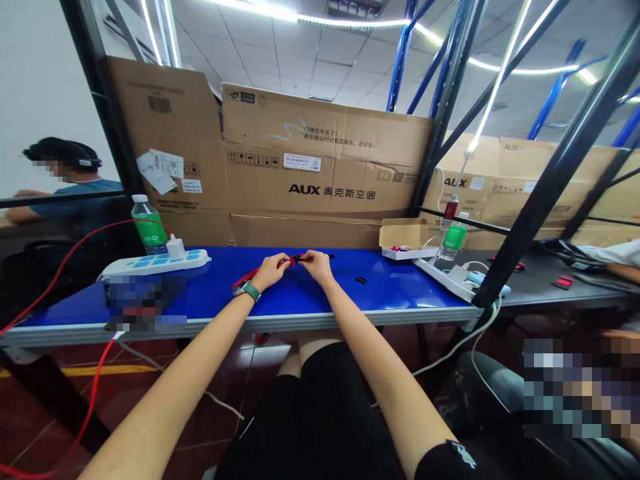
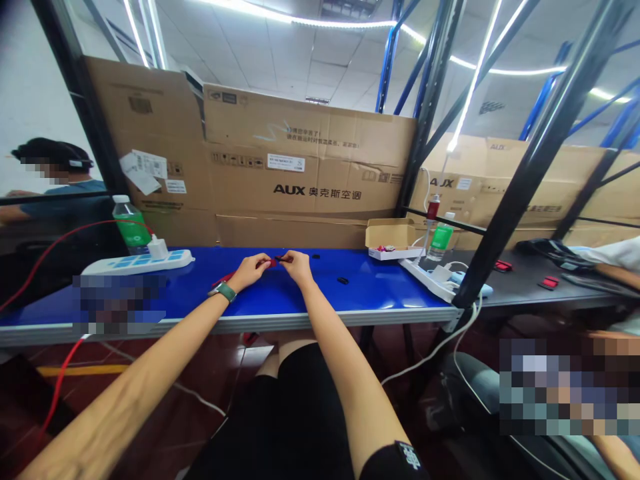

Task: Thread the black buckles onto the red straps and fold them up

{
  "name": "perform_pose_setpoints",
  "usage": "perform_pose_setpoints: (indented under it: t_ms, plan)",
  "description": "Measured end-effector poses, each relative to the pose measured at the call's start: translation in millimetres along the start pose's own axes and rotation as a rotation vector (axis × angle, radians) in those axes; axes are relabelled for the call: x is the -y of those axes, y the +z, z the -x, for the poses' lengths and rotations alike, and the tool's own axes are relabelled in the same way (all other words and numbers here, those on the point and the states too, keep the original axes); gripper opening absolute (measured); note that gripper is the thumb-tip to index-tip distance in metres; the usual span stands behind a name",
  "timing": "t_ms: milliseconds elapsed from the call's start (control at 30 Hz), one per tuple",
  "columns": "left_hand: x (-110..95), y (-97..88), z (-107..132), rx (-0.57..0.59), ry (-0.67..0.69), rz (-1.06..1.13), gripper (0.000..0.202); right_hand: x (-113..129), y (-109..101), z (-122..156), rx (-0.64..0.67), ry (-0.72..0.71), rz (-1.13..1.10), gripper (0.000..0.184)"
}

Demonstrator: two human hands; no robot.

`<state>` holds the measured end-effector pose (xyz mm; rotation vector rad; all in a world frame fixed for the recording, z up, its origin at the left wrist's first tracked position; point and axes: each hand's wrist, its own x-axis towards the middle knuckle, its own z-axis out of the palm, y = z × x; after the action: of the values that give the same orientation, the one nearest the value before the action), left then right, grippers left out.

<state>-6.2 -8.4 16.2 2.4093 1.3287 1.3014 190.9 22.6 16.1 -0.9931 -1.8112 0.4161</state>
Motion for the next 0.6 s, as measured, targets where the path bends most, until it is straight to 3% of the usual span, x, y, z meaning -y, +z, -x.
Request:
perform_pose_setpoints:
  t_ms: [333, 433, 600]
  plan:
    - [9.4, 0.0, -2.0, -0.061, -0.058, 0.005, 0.023, 9.3, 1.3, 6.9, 0.153, -0.104, -0.052, 0.011]
    - [11.7, 0.2, -2.2, -0.056, -0.074, -0.024, 0.024, 8.8, 1.3, 6.4, 0.163, -0.017, -0.093, 0.017]
    - [6.7, -1.4, -0.6, -0.027, -0.060, -0.028, 0.023, 4.9, 1.6, 4.8, 0.235, 0.107, -0.349, 0.025]
